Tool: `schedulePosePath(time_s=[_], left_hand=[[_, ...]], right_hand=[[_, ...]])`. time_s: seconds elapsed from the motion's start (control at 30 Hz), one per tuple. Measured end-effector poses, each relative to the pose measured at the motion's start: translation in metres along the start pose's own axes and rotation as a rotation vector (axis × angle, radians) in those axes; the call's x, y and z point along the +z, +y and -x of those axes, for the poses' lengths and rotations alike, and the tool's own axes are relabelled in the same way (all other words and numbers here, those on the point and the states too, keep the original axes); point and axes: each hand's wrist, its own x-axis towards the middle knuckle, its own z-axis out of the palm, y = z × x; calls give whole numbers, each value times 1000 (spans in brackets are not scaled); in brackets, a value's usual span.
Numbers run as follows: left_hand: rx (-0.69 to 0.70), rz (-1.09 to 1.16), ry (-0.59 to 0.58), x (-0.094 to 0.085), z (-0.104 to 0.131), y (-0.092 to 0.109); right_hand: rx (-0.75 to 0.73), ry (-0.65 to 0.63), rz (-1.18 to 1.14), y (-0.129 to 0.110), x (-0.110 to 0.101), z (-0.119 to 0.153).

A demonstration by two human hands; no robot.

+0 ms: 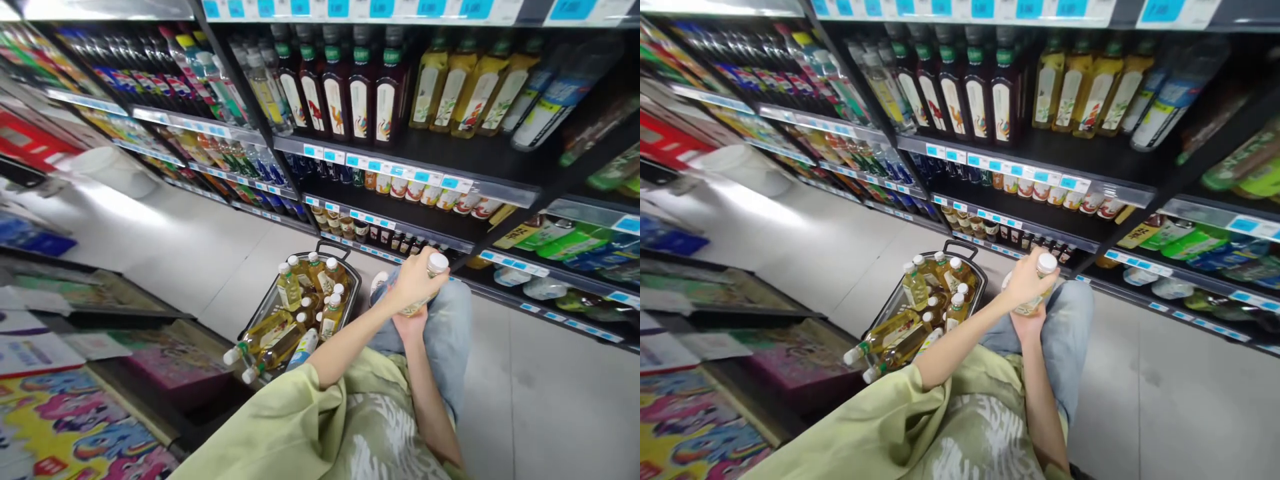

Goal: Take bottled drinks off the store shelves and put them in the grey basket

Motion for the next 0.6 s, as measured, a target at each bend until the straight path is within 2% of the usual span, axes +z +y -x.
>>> schedulePosePath(time_s=[0.1, 0.33, 0.47, 0.6], left_hand=[[-4, 21, 6, 1, 0, -2], [-84, 91, 68, -15, -7, -11], [-142, 114, 140, -20, -10, -17], [-158, 86, 231, -14, -8, -18]], right_hand=[[20, -49, 30, -2, 3, 5], [-82, 4, 126, 3, -5, 10], [-102, -54, 136, 6, -12, 9], [-67, -104, 194, 3, -17, 7]])
